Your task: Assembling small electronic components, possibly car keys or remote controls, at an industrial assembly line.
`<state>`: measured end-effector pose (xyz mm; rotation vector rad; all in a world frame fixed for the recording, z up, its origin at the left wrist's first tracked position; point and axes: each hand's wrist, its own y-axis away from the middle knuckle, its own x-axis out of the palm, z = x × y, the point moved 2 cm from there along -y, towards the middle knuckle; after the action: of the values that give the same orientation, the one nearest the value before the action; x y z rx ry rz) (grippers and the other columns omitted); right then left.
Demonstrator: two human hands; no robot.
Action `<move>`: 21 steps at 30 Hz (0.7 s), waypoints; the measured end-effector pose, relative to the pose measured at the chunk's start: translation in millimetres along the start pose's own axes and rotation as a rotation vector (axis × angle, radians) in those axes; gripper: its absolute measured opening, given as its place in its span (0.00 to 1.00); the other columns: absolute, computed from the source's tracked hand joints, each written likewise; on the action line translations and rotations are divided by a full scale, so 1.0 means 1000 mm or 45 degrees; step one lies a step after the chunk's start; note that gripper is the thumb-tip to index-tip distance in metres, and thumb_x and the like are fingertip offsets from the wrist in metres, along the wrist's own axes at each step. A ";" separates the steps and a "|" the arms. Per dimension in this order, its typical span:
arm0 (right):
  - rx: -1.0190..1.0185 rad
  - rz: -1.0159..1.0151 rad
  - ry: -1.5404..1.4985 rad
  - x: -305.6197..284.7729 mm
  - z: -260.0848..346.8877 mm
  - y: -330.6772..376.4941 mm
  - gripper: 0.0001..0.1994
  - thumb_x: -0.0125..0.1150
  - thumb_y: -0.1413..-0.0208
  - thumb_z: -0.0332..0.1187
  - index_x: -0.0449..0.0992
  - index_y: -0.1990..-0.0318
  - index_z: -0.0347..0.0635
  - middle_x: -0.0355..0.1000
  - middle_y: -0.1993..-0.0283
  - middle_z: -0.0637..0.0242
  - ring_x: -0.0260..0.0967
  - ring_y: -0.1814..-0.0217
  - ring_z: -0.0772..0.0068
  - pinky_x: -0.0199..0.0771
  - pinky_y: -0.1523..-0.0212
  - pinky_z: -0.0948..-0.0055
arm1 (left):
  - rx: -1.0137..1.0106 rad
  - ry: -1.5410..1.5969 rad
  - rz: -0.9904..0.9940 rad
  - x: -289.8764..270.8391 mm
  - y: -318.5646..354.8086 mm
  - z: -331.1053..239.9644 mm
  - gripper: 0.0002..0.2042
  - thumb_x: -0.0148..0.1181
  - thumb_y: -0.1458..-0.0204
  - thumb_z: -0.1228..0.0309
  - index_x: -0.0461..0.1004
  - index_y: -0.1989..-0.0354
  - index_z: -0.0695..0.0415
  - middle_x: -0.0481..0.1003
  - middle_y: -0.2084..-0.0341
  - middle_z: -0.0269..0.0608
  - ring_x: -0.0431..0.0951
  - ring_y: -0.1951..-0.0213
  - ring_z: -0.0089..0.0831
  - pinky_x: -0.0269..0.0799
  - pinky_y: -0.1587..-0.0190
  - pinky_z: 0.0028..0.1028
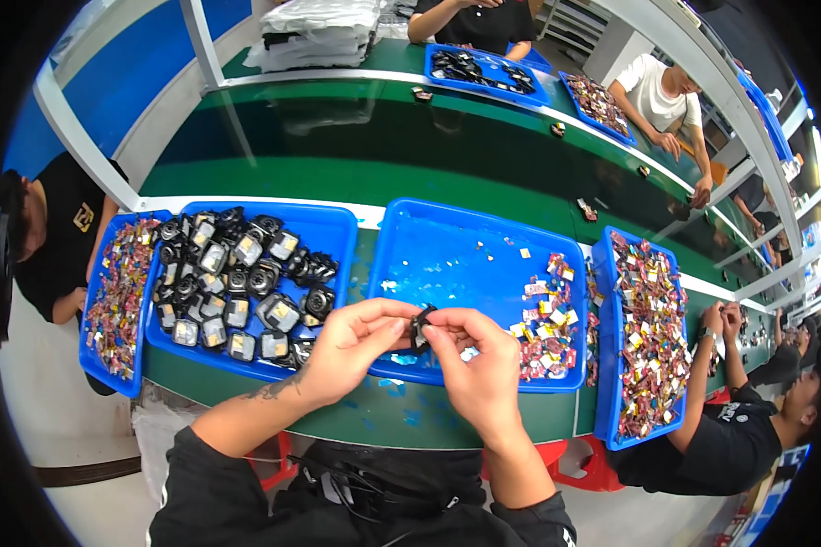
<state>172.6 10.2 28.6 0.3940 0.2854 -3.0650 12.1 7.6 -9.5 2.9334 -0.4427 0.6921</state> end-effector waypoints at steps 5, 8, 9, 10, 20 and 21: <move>-0.099 -0.014 0.183 -0.003 0.005 0.002 0.06 0.66 0.50 0.22 0.78 0.64 0.36 0.78 0.68 0.64 0.71 0.72 0.81 0.70 0.71 0.80 | 0.035 0.012 0.089 0.005 0.000 -0.006 0.20 0.57 0.45 0.81 0.65 0.44 0.70 0.72 0.48 0.48 0.73 0.46 0.31 0.69 0.42 0.28; -0.098 -0.032 0.208 -0.002 0.011 0.002 0.05 0.66 0.51 0.22 0.77 0.66 0.36 0.78 0.69 0.65 0.72 0.72 0.79 0.71 0.71 0.79 | 0.025 0.097 0.069 0.005 -0.001 -0.004 0.21 0.56 0.44 0.81 0.64 0.41 0.70 0.71 0.47 0.49 0.73 0.46 0.30 0.69 0.42 0.28; -0.068 -0.048 0.182 -0.003 0.012 0.003 0.05 0.66 0.51 0.22 0.77 0.67 0.36 0.78 0.69 0.65 0.72 0.72 0.79 0.71 0.71 0.79 | 0.015 0.106 0.091 0.005 -0.001 -0.002 0.22 0.56 0.44 0.81 0.63 0.40 0.69 0.71 0.47 0.49 0.72 0.46 0.30 0.69 0.42 0.28; -0.064 -0.050 0.177 -0.003 0.012 0.003 0.05 0.66 0.51 0.22 0.77 0.67 0.36 0.78 0.69 0.65 0.72 0.72 0.79 0.71 0.71 0.79 | 0.005 0.113 0.112 0.005 -0.001 -0.002 0.22 0.55 0.44 0.82 0.62 0.39 0.69 0.71 0.46 0.49 0.72 0.45 0.30 0.68 0.42 0.28; -0.142 0.038 0.212 -0.004 0.021 0.001 0.04 0.66 0.52 0.22 0.77 0.69 0.36 0.77 0.72 0.64 0.72 0.74 0.76 0.70 0.68 0.75 | 0.025 0.063 0.150 0.008 0.002 0.000 0.21 0.52 0.42 0.82 0.63 0.39 0.69 0.71 0.46 0.49 0.71 0.45 0.29 0.67 0.42 0.26; -0.173 0.024 0.236 -0.003 0.021 0.001 0.04 0.67 0.52 0.22 0.77 0.69 0.37 0.77 0.72 0.65 0.72 0.75 0.75 0.69 0.67 0.73 | 0.052 0.058 0.146 0.007 0.002 0.001 0.21 0.52 0.42 0.82 0.62 0.39 0.69 0.71 0.46 0.49 0.71 0.45 0.29 0.67 0.42 0.26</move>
<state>170.7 5.8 49.6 0.6700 0.4901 -2.9713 18.1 3.4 -6.9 2.9416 -0.6029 0.7890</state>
